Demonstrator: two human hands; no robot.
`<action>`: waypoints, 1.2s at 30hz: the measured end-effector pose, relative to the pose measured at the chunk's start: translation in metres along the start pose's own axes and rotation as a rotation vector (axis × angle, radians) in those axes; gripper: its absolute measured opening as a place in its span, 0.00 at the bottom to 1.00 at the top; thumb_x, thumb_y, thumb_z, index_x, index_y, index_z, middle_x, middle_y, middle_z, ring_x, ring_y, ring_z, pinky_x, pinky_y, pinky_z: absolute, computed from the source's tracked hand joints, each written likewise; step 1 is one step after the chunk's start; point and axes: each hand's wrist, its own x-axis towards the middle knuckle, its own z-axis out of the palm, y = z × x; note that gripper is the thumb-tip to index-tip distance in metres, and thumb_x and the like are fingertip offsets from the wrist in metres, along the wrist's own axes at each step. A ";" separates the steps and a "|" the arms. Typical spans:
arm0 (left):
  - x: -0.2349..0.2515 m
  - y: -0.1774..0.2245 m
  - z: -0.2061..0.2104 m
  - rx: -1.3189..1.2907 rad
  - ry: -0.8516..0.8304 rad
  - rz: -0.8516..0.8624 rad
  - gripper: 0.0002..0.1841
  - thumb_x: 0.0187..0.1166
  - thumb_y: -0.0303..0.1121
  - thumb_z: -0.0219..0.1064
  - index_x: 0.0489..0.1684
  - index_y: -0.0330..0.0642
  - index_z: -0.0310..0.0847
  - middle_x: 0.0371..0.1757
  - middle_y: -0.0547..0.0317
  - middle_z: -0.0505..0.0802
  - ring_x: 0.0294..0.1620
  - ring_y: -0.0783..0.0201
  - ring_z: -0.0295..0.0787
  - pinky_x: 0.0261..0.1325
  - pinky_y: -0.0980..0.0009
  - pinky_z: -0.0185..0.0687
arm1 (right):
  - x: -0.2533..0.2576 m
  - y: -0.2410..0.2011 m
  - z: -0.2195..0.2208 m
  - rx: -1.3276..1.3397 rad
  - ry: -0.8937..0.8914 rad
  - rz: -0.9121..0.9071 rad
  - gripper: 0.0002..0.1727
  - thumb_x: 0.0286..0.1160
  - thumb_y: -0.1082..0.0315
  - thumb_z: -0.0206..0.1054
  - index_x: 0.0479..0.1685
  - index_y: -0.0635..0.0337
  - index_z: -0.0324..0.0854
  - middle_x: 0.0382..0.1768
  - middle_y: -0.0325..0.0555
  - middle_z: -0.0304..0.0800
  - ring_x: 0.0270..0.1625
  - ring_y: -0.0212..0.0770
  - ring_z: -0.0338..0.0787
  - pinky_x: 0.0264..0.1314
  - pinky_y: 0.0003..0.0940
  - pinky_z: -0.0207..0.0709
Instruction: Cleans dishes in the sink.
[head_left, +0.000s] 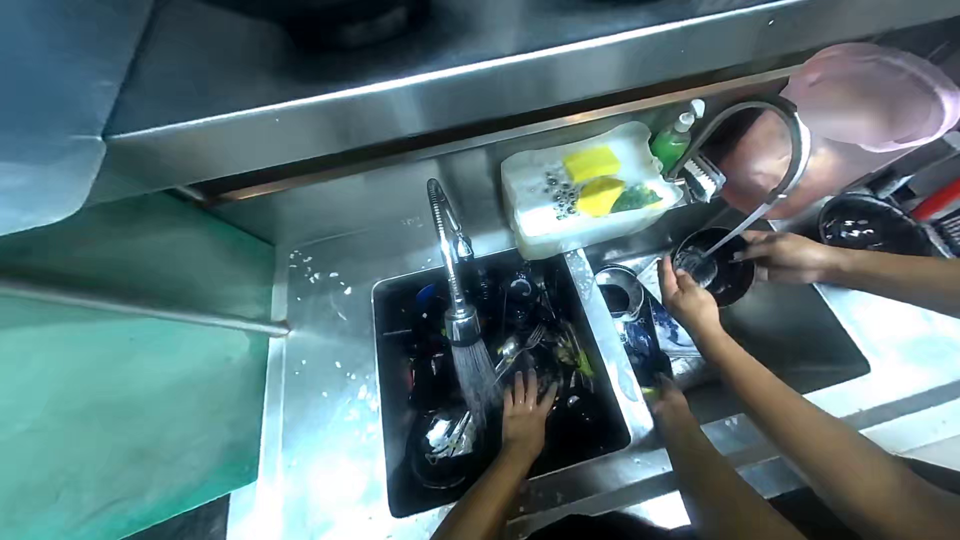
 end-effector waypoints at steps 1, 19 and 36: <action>-0.001 0.000 0.003 0.007 0.022 0.012 0.46 0.73 0.28 0.66 0.92 0.80 0.54 0.97 0.45 0.49 0.95 0.33 0.41 0.87 0.29 0.48 | 0.018 0.012 0.002 0.164 -0.008 0.040 0.19 0.91 0.70 0.50 0.70 0.73 0.76 0.71 0.62 0.81 0.73 0.48 0.82 0.74 0.37 0.74; 0.001 -0.055 -0.133 -0.353 0.143 -0.431 0.35 0.80 0.31 0.61 0.92 0.57 0.60 0.80 0.40 0.79 0.74 0.39 0.82 0.71 0.39 0.80 | 0.175 0.187 0.015 0.622 0.046 -0.226 0.23 0.86 0.64 0.62 0.76 0.61 0.66 0.44 0.61 0.89 0.35 0.53 0.93 0.34 0.50 0.90; -0.088 -0.090 -0.131 -2.153 0.506 -0.678 0.41 0.83 0.20 0.55 0.94 0.53 0.37 0.74 0.29 0.77 0.54 0.31 0.90 0.42 0.35 0.92 | 0.077 0.151 0.085 -0.009 -0.073 -0.735 0.22 0.80 0.58 0.67 0.68 0.58 0.78 0.54 0.50 0.89 0.50 0.42 0.90 0.54 0.45 0.86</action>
